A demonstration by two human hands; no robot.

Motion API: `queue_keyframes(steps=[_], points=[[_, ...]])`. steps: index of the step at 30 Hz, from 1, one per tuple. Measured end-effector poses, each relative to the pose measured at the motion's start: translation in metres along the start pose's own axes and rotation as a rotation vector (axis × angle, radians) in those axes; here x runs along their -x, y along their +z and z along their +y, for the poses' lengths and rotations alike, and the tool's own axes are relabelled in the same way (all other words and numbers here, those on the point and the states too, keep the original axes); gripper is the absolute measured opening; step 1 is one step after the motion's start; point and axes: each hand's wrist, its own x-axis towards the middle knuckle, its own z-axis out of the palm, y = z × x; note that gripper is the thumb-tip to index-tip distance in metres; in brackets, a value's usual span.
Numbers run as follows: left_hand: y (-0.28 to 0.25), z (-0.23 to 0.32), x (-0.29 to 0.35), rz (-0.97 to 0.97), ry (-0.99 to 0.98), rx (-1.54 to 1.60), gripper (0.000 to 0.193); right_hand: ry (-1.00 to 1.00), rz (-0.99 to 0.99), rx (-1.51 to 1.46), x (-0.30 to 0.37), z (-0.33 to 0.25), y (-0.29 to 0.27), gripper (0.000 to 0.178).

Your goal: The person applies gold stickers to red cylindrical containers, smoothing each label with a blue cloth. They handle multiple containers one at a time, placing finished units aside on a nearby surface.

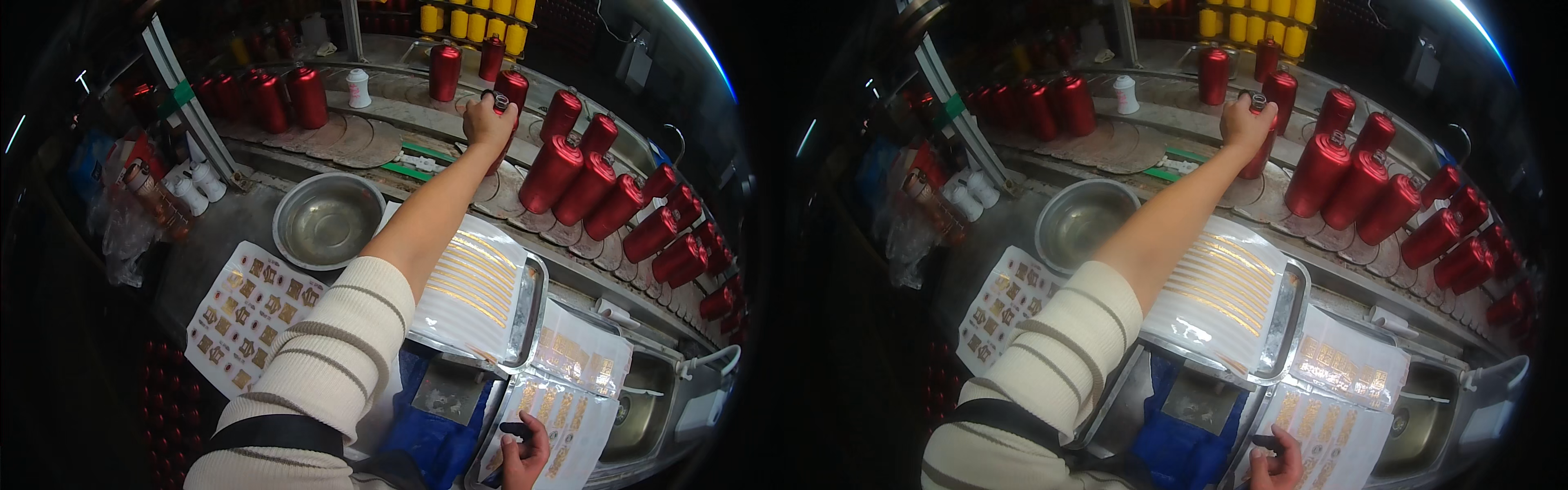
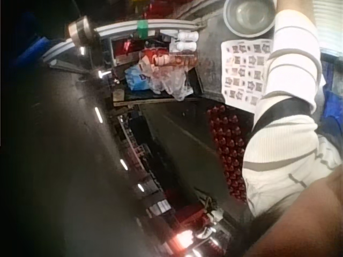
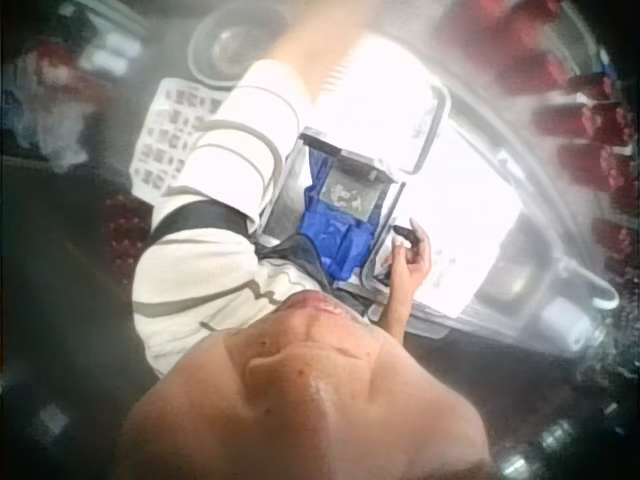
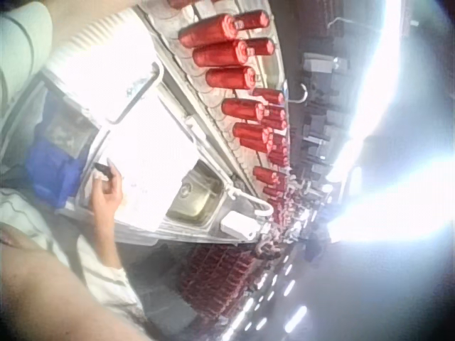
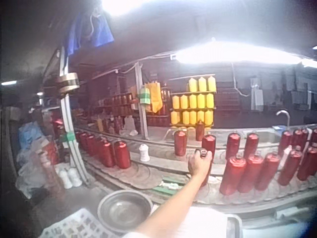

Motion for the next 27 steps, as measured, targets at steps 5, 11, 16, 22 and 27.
queue_keyframes(steps=[5, 11, 16, 22, 27], points=[[-0.014, -0.002, 0.005, -0.006, -0.065, 0.227, 0.040, -0.063, -0.003, 0.032, 0.000, 0.000, 0.000, 0.045], [-0.146, 0.076, 0.010, -0.265, -0.131, 0.698, 0.026, -0.161, 0.066, 0.084, -0.005, -0.019, -0.004, 0.057], [-0.298, 0.172, 0.058, -0.691, -0.543, 0.969, 0.019, -0.501, 0.080, 0.266, -0.021, -0.060, 0.009, 0.080], [-0.343, 0.189, 0.145, -0.924, -0.984, 0.779, 0.030, -0.927, -0.298, 0.328, -0.016, -0.092, 0.034, 0.102], [-0.360, 0.188, 0.196, -1.241, -1.172, 0.847, 0.055, -0.332, -0.454, -0.379, 0.054, -0.059, 0.023, 0.122]])
